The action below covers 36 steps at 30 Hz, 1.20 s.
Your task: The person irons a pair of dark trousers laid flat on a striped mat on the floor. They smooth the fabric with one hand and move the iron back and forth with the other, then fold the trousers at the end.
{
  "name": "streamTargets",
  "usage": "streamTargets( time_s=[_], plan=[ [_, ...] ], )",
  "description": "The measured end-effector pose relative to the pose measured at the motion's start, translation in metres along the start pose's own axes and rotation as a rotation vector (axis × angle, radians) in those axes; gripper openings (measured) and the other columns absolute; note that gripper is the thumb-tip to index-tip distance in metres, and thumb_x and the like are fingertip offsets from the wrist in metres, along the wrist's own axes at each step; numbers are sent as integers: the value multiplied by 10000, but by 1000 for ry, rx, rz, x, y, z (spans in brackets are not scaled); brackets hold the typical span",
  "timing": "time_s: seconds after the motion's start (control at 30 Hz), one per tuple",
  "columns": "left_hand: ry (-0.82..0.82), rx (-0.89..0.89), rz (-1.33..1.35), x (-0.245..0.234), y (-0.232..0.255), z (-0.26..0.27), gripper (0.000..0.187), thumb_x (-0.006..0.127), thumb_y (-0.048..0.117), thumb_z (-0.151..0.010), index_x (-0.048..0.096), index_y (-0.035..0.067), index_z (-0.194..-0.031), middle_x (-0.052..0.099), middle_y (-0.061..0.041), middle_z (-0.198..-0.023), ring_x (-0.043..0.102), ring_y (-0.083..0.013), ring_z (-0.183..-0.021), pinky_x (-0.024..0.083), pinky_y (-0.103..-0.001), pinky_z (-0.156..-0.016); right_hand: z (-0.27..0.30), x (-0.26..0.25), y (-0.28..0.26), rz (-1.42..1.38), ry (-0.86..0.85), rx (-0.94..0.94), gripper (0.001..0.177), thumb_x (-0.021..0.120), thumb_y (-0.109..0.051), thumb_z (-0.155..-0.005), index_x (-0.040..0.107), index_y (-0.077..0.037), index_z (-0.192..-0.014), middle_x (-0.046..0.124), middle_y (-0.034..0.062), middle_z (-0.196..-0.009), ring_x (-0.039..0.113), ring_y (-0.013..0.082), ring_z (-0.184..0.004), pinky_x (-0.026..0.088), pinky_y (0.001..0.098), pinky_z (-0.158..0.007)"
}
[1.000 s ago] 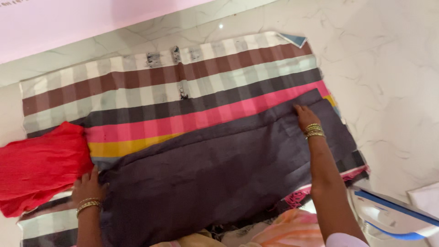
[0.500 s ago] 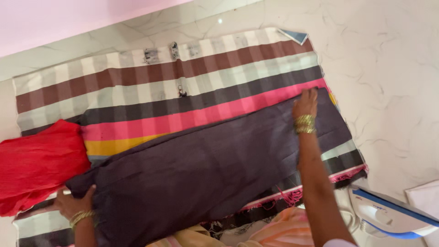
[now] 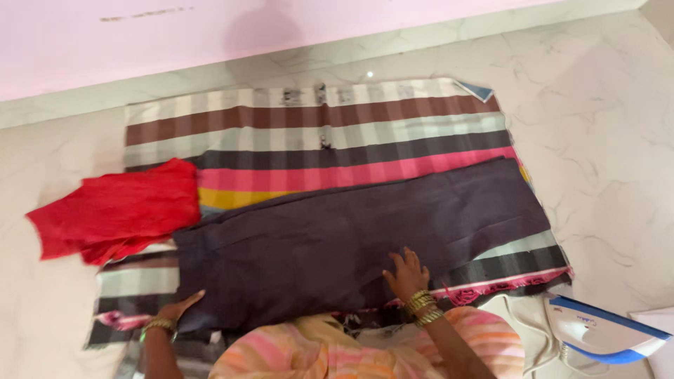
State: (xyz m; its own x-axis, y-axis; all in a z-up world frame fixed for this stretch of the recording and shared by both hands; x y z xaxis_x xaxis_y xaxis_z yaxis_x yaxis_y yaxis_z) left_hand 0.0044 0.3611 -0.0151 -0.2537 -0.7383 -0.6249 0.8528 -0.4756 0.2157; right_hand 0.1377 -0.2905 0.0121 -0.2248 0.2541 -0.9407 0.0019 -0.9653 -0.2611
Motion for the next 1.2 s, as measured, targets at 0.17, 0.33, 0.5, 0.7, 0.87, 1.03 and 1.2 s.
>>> streamTargets(
  time_s=[0.17,0.33,0.5,0.7,0.87,1.03,1.2],
  plan=[
    [-54,142,538,-6,31,28,818,863,484,-669,724,-130,-1191,763,-262,-1219,721,-398,-1109,556,-494,-965,46,-17,12,-132,-33,-130,565,757,-433,-824,602,-213,-1320,481,143,-1500,450,339,-1407,431,516,-1100],
    [80,299,280,-11,115,48,650,787,424,-775,742,-136,-1103,760,-243,-1024,744,-414,-927,612,-569,-830,60,-4,-42,-548,-47,-349,646,727,-448,-907,560,-29,-1370,582,188,-1418,556,353,-1336,452,417,-1111],
    [478,463,-101,48,201,107,618,717,470,-808,669,-69,-1108,706,-333,-1068,676,-482,-1038,547,-534,-930,21,11,-143,-1238,-349,-206,838,731,-491,-869,442,15,-1470,495,224,-1496,492,302,-1390,421,406,-1128],
    [443,568,63,122,238,228,659,724,428,-809,540,-24,-1252,704,-314,-1018,683,-477,-944,555,-553,-846,-30,18,-212,-1222,-771,-10,961,773,-517,-898,373,146,-1467,234,375,-1434,156,484,-1280,153,549,-1029],
    [308,799,420,171,222,305,699,671,391,-885,458,-11,-1415,705,-244,-1153,707,-400,-1018,566,-510,-865,-65,40,-228,-821,-402,-101,1038,960,-400,-629,483,105,-1401,614,280,-1359,614,336,-1234,509,414,-1041],
    [835,1265,322,192,204,352,601,699,299,-972,512,-27,-1441,566,-245,-1455,503,-437,-1377,438,-531,-1106,-84,6,-172,-962,-319,-249,991,899,-205,-611,446,91,-1441,654,251,-1306,647,314,-1174,517,380,-1010],
    [1081,1386,91,213,222,362,655,744,494,-949,566,5,-1347,513,-212,-1448,459,-429,-1370,399,-556,-1131,-98,-99,-43,-1164,-405,-247,773,822,-143,-683,547,84,-1369,730,161,-1117,686,237,-1006,524,352,-931]
  ],
)
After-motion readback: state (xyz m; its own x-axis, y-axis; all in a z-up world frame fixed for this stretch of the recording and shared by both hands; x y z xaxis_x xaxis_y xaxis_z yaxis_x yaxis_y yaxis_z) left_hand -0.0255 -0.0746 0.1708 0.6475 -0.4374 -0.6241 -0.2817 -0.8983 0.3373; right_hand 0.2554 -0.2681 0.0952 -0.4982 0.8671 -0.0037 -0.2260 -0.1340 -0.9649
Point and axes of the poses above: each hand's wrist, its own z-axis away from the middle knuckle, its own x-axis out of the palm, y = z × x, the point moved 4 cm from there along -z, towards the middle knuckle
